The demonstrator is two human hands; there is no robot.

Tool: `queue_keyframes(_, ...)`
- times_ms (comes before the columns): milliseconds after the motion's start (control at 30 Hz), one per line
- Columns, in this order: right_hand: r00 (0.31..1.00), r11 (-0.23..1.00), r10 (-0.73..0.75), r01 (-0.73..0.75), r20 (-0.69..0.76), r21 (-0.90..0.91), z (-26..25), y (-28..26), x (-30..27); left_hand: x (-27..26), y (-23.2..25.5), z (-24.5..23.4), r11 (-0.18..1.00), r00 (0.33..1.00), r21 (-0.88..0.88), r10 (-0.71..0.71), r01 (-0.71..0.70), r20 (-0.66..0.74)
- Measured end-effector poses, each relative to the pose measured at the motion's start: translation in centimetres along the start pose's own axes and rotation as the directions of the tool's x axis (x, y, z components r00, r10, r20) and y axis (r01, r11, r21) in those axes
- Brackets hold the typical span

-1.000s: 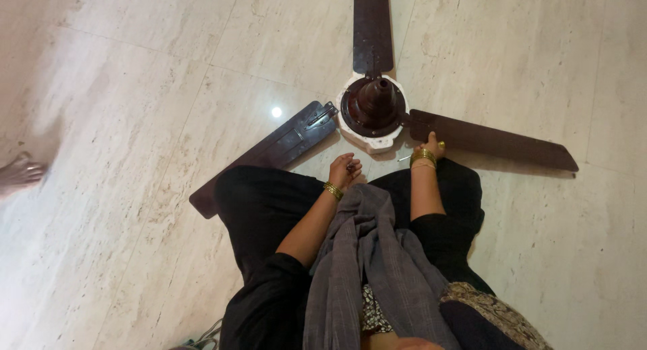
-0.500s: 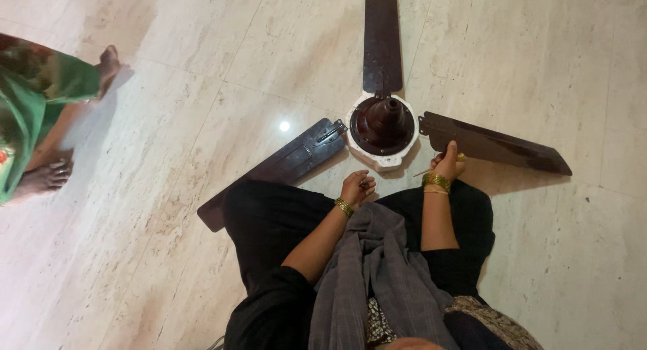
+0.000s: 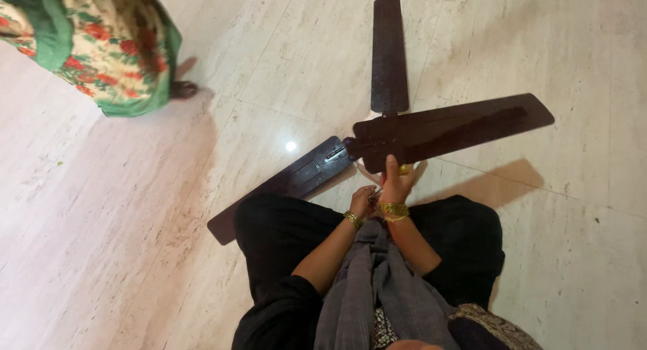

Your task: The person sits on the floor and uses a screwdriver to tighten screws on the central hub of a ceiling fan. The fan blades are attached, and the person works on the central assembly throughout the clip.

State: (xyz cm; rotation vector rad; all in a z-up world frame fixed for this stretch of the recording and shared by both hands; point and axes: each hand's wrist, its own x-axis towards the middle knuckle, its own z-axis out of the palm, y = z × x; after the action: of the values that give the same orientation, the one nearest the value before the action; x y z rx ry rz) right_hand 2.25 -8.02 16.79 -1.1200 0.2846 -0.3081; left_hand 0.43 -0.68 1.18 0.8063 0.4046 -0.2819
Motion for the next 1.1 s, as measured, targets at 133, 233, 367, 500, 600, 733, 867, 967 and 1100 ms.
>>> queue_keyframes(133, 0.982, 0.864, 0.187, -0.165, -0.002, -0.475, 4.4, 0.8, -6.1, -0.3, 0.2, 0.0, 0.984, 0.994, -0.15, 0.101, -0.095, 0.034)
queue_keyframes(233, 0.887, 0.972, 0.215, -0.154, 0.408, -0.179, 6.9, 1.4, -8.6, -0.4, 0.1, 0.3, 0.986, 0.992, -0.116, 0.125, -0.122, 0.013)
queue_keyframes(367, 0.724, 0.935, 0.347, -0.32, 0.596, -0.156, 9.5, 2.3, -9.7, -0.5, 0.1, 0.7, 0.992, 0.999, -0.122, -0.011, 0.017, 0.053)
queue_keyframes(500, 0.582, 0.846, 0.504, -0.481, 0.638, -0.229, 10.9, 4.2, -9.8, -0.7, -0.2, 1.1, 0.989, 0.999, -0.145, -0.005, 0.012, 0.046)
queue_keyframes(600, 0.579, 0.843, 0.491, -0.503, 0.651, -0.189, 11.8, 6.6, -9.4, -0.4, -0.2, 1.0, 0.995, 0.999, -0.095, -0.021, 0.024, 0.035)
queue_keyframes(733, 0.616, 0.852, 0.492, -0.484, 0.615, -0.198, 12.5, 9.7, -8.4, -0.5, -0.2, 1.0, 0.997, 0.997, -0.017, -0.079, 0.079, -0.005)
queue_keyframes(867, 0.625, 0.838, 0.537, -0.472, 0.567, -0.274, 13.2, 11.8, -6.0, -0.1, -0.1, 1.4, 0.995, 0.995, -0.049, -0.094, 0.092, -0.035)
queue_keyframes(967, 0.548, 0.79, 0.603, -0.51, 0.579, -0.34, 13.8, 13.6, -3.8, 0.5, -0.7, 1.3, 0.99, 0.996, -0.111, -0.087, 0.088, 0.014)
queue_keyframes(1100, 0.312, 0.59, 0.782, -0.648, 0.539, -0.481, 14.9, 16.5, -1.2, 2.3, -1.2, -0.3, 0.976, 0.968, -0.202, -0.025, 0.077, 0.248)
